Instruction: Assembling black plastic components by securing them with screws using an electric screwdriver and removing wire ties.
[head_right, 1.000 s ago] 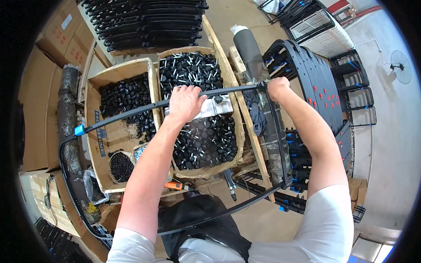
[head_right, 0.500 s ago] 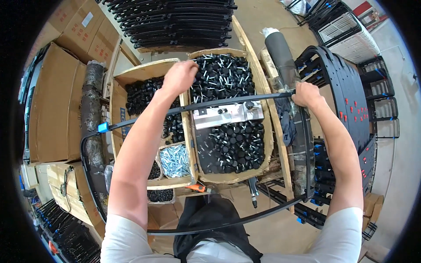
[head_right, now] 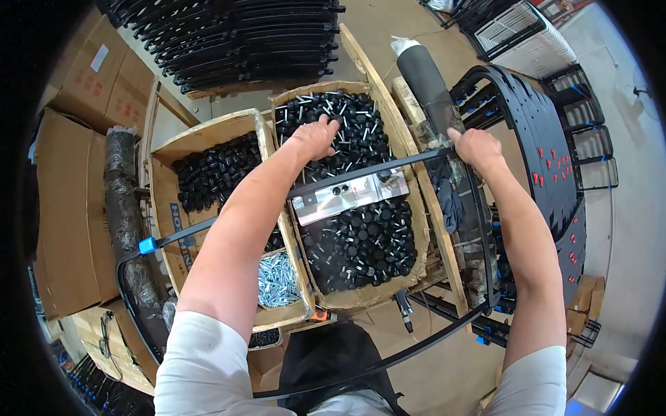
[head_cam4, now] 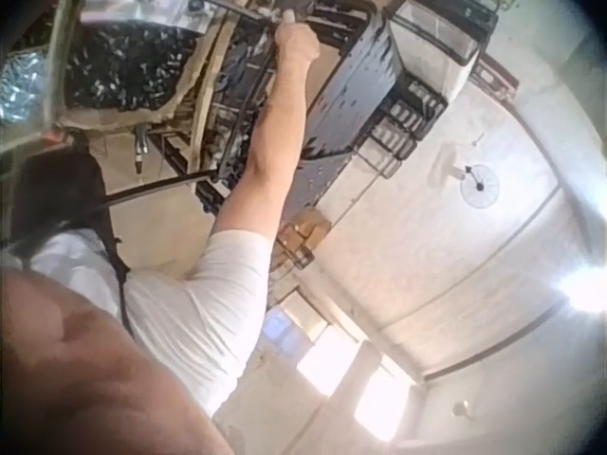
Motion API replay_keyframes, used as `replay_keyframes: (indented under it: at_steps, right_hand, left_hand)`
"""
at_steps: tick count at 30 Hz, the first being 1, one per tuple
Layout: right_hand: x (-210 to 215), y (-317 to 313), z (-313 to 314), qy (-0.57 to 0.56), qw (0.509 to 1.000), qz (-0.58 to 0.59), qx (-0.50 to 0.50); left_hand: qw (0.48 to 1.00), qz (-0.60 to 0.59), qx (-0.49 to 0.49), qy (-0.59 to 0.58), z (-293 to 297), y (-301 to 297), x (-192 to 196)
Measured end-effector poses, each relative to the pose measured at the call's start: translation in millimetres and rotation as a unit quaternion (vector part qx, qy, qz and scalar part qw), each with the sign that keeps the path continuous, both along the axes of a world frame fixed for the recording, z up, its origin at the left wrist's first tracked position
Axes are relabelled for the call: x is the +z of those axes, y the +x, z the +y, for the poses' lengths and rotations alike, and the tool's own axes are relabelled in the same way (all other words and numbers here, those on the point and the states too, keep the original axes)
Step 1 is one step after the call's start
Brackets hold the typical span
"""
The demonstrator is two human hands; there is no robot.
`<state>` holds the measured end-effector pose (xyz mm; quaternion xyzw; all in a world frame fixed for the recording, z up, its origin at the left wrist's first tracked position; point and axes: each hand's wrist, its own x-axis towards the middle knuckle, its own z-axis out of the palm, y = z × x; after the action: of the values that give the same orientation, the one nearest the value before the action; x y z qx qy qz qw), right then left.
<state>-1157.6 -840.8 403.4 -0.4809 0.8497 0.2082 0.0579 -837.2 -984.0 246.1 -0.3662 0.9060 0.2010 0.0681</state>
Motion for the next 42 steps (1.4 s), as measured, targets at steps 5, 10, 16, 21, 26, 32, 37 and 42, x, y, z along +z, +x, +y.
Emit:
replay_keyframes:
  at_steps: [5, 10, 16, 21, 26, 32, 37, 42]
  right_hand:
    - [-26.6, -15.5, 15.6, -0.092, 0.992, -0.034, 0.077]
    - [-14.2, -14.4, 23.1, -0.093, 0.993, -0.025, 0.060]
    - [-6.1, 30.6, 7.6, -0.079, 0.996, -0.028, 0.036]
    - [-60.6, -61.0, 14.2, -0.137, 0.990, 0.029, 0.029]
    - [-53.5, -43.6, 8.5, -0.095, 0.994, -0.026, 0.040]
    - [-53.8, -48.6, 22.6, -0.152, 0.988, -0.007, 0.018]
    - [-62.4, -22.4, 12.6, -0.160, 0.985, -0.005, 0.064]
    - [-66.7, -36.1, 16.8, -0.184, 0.977, -0.086, 0.069]
  left_hand:
    - [1.000, 0.028, -0.002, -0.014, 9.2, -13.9, -17.7]
    - [0.995, 0.077, 0.066, 0.025, 19.3, -18.0, -9.7]
    - [0.990, 0.092, 0.098, 0.052, 11.3, -1.6, -12.8]
    - [0.917, 0.261, 0.245, 0.178, 0.3, -7.4, 7.4]
    - [0.616, 0.515, 0.383, 0.457, -10.2, 47.0, 43.1]
    - [0.479, 0.609, 0.302, 0.555, 52.2, 94.3, 115.6]
    - [0.513, 0.563, 0.307, 0.571, 181.2, 166.8, 150.7]
    - [0.568, 0.541, 0.360, 0.505, 339.0, 191.7, 124.1]
